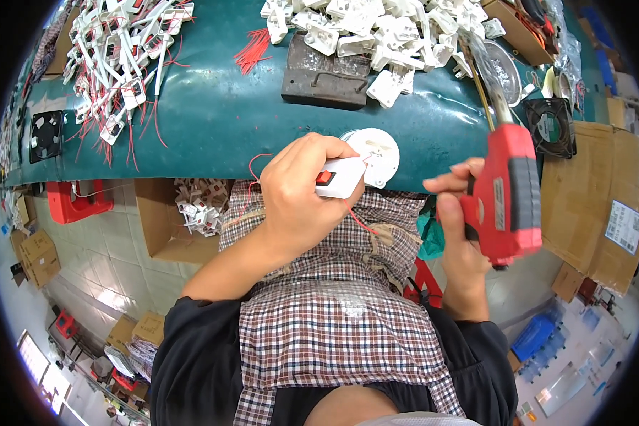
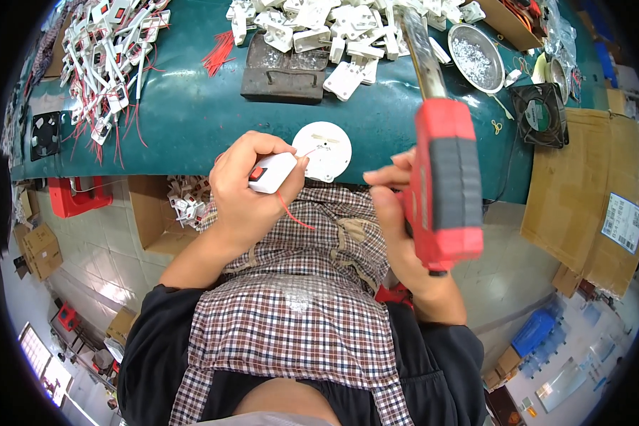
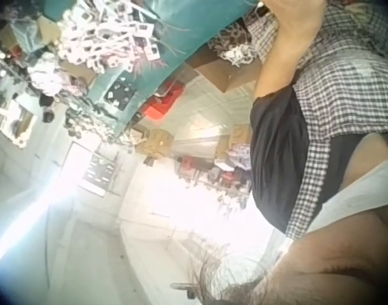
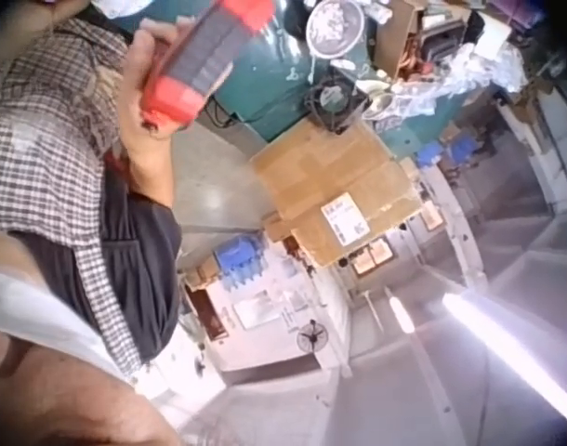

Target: Soldering wires onto small white plastic housings for lighting components at an assembly station.

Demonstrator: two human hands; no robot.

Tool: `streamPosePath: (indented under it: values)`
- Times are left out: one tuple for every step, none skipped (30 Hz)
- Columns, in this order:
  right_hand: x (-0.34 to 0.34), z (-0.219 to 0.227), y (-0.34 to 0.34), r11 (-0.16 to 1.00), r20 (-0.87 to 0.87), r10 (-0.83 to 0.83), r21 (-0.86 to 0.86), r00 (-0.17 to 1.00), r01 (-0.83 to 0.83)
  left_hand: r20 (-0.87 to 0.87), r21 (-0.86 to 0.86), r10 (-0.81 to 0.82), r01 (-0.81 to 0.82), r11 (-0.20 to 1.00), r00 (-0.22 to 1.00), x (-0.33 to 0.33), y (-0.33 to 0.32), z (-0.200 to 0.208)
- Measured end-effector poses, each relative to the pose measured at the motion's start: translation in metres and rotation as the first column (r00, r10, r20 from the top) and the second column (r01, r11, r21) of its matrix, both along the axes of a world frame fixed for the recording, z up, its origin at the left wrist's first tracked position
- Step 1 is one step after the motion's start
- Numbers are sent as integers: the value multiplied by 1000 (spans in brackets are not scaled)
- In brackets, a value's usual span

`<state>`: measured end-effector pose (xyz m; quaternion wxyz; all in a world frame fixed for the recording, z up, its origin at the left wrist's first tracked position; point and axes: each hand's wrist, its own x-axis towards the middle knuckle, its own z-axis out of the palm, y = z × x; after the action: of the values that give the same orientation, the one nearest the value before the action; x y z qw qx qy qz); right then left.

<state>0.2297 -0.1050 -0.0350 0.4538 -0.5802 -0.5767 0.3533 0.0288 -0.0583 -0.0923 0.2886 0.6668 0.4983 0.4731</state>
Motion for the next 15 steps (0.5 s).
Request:
streamPosePath:
  values:
    - [3, 0, -6, 1000, 0, 0, -5, 1000, 0, -13, 27, -12, 12, 1000, 1000, 1, 0, -1]
    - [8, 0, -12, 1000, -57, 16, -2, 998, -16, -27, 53, -24, 25, 998, 999, 1, 0, -2]
    - [11, 1, -18, 999, -113, 32, 3, 993, -32, -27, 49, -24, 25, 998, 999, 2, 0, -3]
    - [8, 14, -26, 995, -89, -58, -91, 994, 50, -10, 48, -20, 20, 999, 1000, 3, 2, -3]
    - [11, 15, -37, 994, -91, -58, -95, 994, 50, -1, 49, -9, 9, 999, 1000, 3, 1, -4]
    - [20, 14, -48, 988, -34, -49, -148, 998, 44, -3, 45, -8, 8, 999, 1000, 3, 1, -5]
    - [30, 10, -59, 979, 16, -38, -200, 999, 40, -15, 51, -3, 4, 999, 1000, 5, 0, -7]
    - [39, 9, -67, 978, 88, 59, -205, 994, -40, -15, 54, -1, 2, 999, 1000, 5, 0, -7]
    - [37, 14, -72, 977, 91, 56, -209, 994, -36, -11, 50, -5, 6, 999, 1000, 6, 1, -8]
    - [35, 20, -75, 946, -68, -50, -322, 996, 25, -5, 51, -9, 9, 999, 1000, 7, 1, -9]
    - [34, 24, -79, 897, -211, -171, -438, 962, 64, 1, 52, -12, 12, 999, 1000, 7, 0, -9]
    - [46, 18, -89, 908, 88, -6, -416, 996, 42, 0, 50, -12, 12, 999, 1000, 7, 0, -9]
    - [49, 13, -93, 907, 86, -6, -418, 996, 41, -13, 53, -9, 10, 999, 1000, 7, 0, -8]
    - [51, 10, -96, 928, 149, 47, -372, 988, 12, -27, 57, -6, 8, 998, 1000, 8, -1, -8]
    - [53, 6, -98, 945, 214, 96, -326, 972, -22, -29, 56, -6, 7, 998, 1000, 8, -2, -8]
